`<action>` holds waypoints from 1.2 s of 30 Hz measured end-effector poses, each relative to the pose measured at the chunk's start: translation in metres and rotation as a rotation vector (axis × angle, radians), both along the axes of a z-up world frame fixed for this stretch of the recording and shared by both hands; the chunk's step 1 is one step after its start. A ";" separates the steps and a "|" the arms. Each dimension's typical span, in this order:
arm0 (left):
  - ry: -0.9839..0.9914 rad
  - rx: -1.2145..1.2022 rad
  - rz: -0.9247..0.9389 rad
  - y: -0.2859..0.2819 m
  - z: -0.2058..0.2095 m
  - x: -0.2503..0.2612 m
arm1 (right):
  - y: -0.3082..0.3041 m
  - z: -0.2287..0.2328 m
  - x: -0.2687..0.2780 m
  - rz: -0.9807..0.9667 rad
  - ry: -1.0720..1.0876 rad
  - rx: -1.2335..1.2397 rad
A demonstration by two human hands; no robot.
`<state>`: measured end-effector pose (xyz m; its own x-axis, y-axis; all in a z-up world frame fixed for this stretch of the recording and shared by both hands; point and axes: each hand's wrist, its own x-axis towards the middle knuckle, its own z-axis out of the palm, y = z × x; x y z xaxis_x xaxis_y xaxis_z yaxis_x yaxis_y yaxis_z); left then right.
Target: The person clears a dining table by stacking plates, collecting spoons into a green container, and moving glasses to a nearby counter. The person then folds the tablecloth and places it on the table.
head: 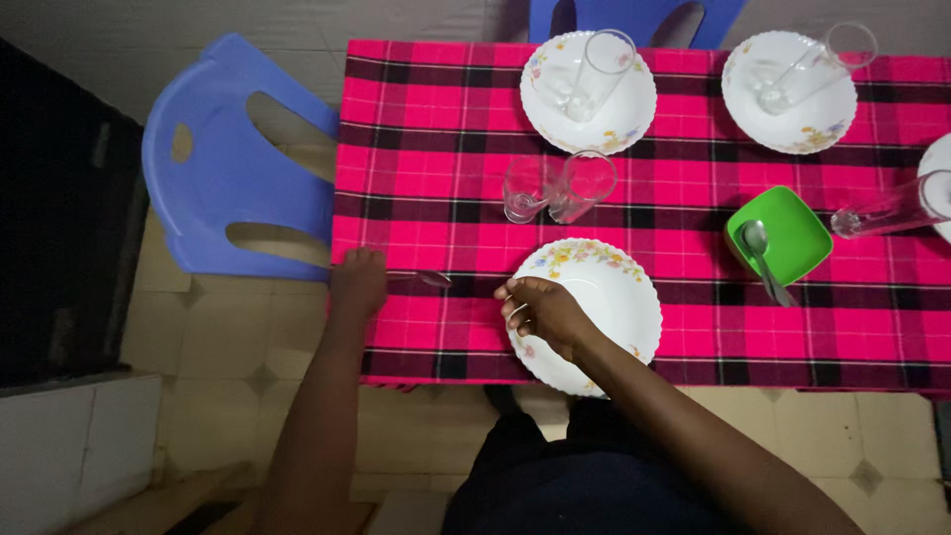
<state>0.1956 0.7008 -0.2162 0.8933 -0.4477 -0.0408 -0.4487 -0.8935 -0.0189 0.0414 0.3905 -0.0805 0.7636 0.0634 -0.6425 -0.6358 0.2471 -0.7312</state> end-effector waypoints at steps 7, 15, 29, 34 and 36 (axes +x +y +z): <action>0.188 -0.456 0.099 -0.008 0.047 -0.041 | -0.003 0.011 0.007 0.058 -0.032 -0.037; 0.584 -1.266 0.269 -0.067 0.088 -0.086 | -0.008 0.037 0.004 0.237 -0.164 -0.417; 0.879 -1.428 0.055 -0.302 0.181 -0.153 | -0.157 0.062 -0.087 -0.076 -0.329 -0.534; 1.022 -1.344 0.082 -0.377 0.174 -0.178 | -0.261 0.056 -0.122 -0.414 -0.250 -0.608; 1.023 -1.249 0.122 -0.404 0.169 -0.187 | -0.307 0.048 -0.132 -0.472 -0.226 -0.607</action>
